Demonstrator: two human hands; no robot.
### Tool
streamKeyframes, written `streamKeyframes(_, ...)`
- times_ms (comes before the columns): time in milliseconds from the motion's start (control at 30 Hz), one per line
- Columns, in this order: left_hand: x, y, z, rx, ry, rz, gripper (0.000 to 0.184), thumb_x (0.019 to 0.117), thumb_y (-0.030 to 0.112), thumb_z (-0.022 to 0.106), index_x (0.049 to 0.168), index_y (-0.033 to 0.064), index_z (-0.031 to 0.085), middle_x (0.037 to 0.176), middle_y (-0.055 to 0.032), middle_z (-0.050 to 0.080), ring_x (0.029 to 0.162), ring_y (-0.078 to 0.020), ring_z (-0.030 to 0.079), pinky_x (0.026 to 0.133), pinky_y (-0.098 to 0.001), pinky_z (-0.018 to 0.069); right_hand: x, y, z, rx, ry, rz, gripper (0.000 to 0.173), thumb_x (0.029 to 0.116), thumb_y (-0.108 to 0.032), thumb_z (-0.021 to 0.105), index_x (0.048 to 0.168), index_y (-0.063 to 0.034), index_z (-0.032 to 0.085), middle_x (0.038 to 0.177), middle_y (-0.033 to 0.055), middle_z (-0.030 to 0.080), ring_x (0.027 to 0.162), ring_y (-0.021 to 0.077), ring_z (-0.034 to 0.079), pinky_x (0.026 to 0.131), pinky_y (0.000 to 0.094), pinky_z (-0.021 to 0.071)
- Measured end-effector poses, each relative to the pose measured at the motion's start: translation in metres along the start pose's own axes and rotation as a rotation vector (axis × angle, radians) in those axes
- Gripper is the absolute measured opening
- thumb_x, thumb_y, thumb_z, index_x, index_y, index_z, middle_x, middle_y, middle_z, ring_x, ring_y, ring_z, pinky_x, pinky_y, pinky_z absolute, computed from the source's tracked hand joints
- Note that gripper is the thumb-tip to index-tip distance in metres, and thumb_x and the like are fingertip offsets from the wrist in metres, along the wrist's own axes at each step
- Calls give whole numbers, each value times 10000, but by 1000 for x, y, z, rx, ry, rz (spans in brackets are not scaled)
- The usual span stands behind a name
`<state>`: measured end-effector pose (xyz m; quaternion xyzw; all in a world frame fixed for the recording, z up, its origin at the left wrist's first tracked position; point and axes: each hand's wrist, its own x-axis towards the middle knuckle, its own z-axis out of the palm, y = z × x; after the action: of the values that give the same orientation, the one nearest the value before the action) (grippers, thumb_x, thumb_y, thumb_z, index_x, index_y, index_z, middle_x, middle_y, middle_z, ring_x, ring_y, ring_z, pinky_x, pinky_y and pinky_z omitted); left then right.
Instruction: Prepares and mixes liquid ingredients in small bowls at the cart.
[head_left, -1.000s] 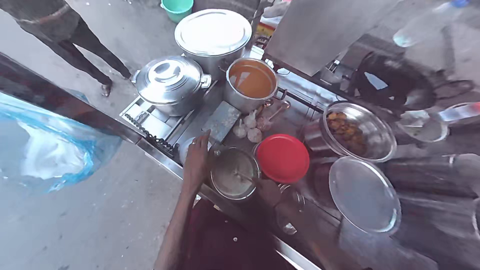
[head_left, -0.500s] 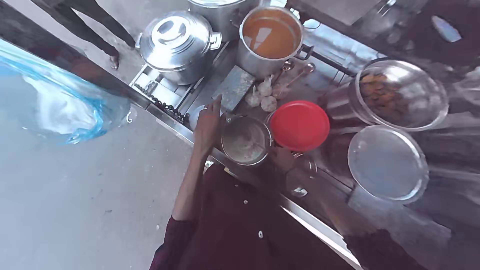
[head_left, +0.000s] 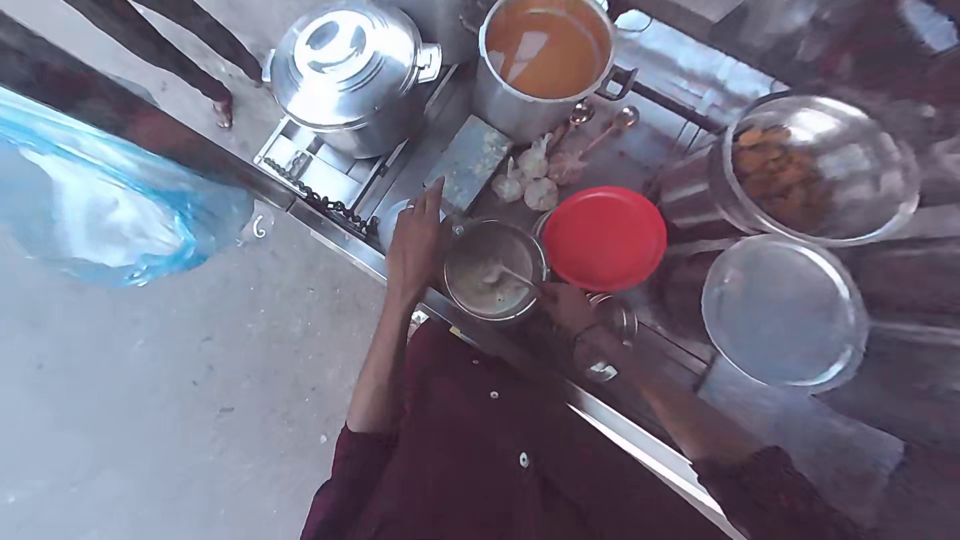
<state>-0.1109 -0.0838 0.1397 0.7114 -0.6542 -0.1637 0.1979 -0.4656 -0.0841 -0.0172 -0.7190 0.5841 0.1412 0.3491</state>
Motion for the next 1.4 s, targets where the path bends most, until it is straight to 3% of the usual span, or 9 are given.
streamKeyframes(200, 0, 2, -2, -30, -23, -39, 638, 1038, 387, 587, 1602, 265, 314, 1486, -31, 558, 1201, -327, 632, 924, -560, 557, -4, -7, -3, 8, 19, -26, 383, 1044, -298, 487, 1379, -246, 665, 1199, 161, 728, 1121, 388, 686, 979, 637, 519)
streamKeyframes(367, 1, 1, -2, -26, -40, -29, 608, 1046, 382, 569, 1589, 241, 335, 1461, -32, 576, 1239, -300, 616, 989, -544, 528, 2, -5, 2, 24, 28, -14, 368, 1045, -283, 489, 1356, -236, 680, 1200, 162, 727, 1130, 384, 683, 980, 641, 514)
streamKeyframes(467, 0, -1, -2, -14, -42, -20, 601, 1049, 370, 563, 1591, 248, 334, 1426, -36, 598, 1190, -295, 637, 955, -535, 542, 0, -12, -3, 22, -14, -1, 363, 1045, -272, 514, 1366, -223, 675, 1213, 181, 719, 1142, 403, 674, 997, 649, 502)
streamKeyframes(867, -3, -2, -2, -31, -71, -35, 641, 1031, 389, 601, 1596, 272, 320, 1427, 11, 605, 1196, -301, 635, 918, -548, 558, 2, -11, 1, 27, -8, -12, 358, 1033, -257, 527, 1357, -263, 678, 1177, 155, 734, 1092, 391, 693, 941, 655, 524)
streamKeyframes(1133, -1, 1, -1, -8, -62, -22, 643, 1041, 386, 586, 1607, 277, 302, 1454, 11, 590, 1235, -305, 616, 951, -553, 540, 1, -8, 2, 82, 4, -2, 365, 1045, -264, 514, 1372, -271, 673, 1204, 155, 727, 1132, 384, 677, 988, 642, 504)
streamKeyframes(1400, -1, -2, 0, 11, -59, 2, 638, 1040, 378, 591, 1600, 271, 305, 1427, 20, 606, 1246, -296, 610, 944, -542, 547, 1, -12, 0, 64, 16, -3, 336, 1061, -324, 513, 1332, -258, 700, 1114, 167, 744, 1033, 398, 707, 903, 656, 537)
